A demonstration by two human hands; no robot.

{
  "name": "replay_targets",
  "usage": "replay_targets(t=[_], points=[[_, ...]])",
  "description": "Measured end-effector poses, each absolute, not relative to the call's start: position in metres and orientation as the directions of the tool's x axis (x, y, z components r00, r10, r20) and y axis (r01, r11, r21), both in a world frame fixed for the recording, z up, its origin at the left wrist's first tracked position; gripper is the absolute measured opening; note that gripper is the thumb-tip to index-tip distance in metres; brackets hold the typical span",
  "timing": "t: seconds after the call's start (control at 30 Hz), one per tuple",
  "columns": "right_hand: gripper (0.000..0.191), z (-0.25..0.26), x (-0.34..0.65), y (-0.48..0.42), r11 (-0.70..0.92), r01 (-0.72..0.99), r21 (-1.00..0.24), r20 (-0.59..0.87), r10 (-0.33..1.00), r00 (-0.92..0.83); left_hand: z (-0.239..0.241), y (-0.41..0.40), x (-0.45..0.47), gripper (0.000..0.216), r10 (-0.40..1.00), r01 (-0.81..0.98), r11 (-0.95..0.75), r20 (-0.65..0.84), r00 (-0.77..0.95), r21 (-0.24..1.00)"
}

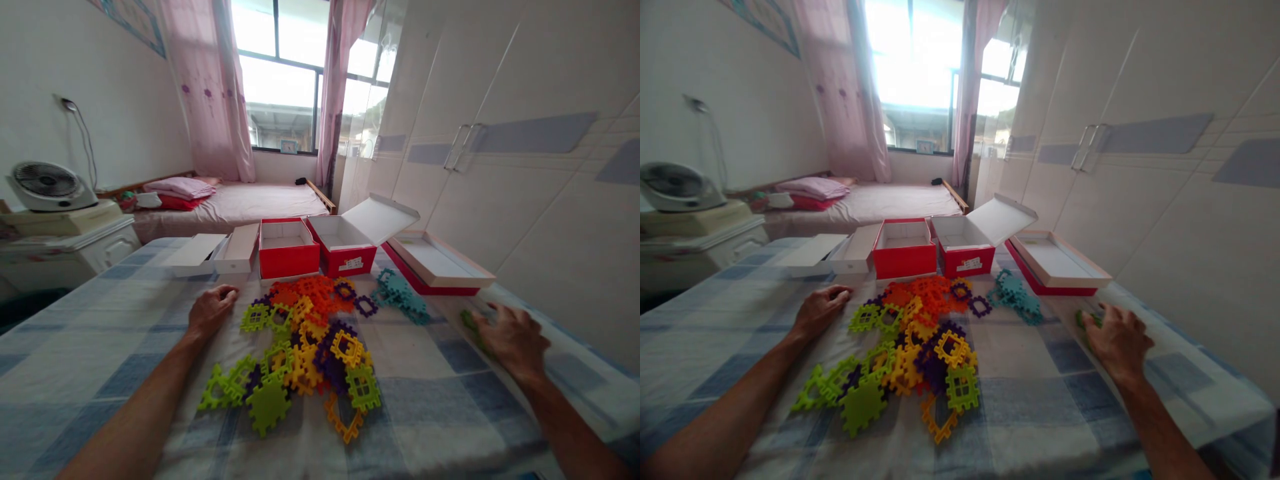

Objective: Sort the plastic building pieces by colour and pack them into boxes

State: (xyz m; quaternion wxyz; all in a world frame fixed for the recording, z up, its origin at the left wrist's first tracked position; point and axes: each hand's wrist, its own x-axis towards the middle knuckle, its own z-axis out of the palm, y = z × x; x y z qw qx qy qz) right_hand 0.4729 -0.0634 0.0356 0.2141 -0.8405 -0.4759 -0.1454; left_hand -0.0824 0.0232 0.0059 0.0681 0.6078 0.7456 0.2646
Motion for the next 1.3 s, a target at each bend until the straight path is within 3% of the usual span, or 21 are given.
replay_targets(t=[0.07,0.17,0.3,0.5,0.67,0.8,0.9,1.1,1.3], points=[[0.044,0.044,0.434,-0.061,-0.257,0.937,-0.237,0.465,0.817,0.342,0.006,0.023,-0.082,0.036,0.945,0.869,0.125,0.211,-0.252,0.479],[0.03,0.053,0.372,-0.056,0.137,0.879,-0.456,0.323,0.946,0.02,0.006,0.023,-0.082,0.036,0.947,0.865,0.118,0.207,-0.246,0.487],[0.022,0.056,0.304,-0.05,0.357,0.762,-0.54,0.23,0.934,-0.274,0.007,0.022,-0.081,0.036,0.941,0.864,0.124,0.217,-0.258,0.488],[0.03,0.06,0.242,-0.036,0.418,0.788,-0.453,0.248,0.908,-0.339,0.009,0.021,-0.078,0.036,0.938,0.855,0.142,0.208,-0.277,0.499],[0.032,0.063,0.199,-0.027,0.573,0.773,-0.272,0.349,0.807,-0.476,0.007,0.022,-0.078,0.034,0.938,0.851,0.144,0.205,-0.281,0.505],[0.031,0.06,0.169,-0.02,0.637,0.764,-0.097,0.289,0.753,-0.591,0.005,0.023,-0.079,0.033,0.938,0.848,0.141,0.205,-0.28,0.512],[0.029,0.055,0.153,-0.017,0.63,0.775,-0.041,0.239,0.76,-0.605,0.005,0.023,-0.079,0.033,0.938,0.846,0.137,0.208,-0.279,0.515],[0.012,0.044,0.151,-0.014,0.539,0.821,-0.19,0.299,0.828,-0.474,0.007,0.021,-0.076,0.033,0.934,0.84,0.137,0.214,-0.286,0.526],[0.005,0.054,0.148,-0.005,0.588,0.682,-0.435,0.364,0.807,-0.464,0.004,0.022,-0.076,0.031,0.928,0.831,0.147,0.216,-0.303,0.536]])
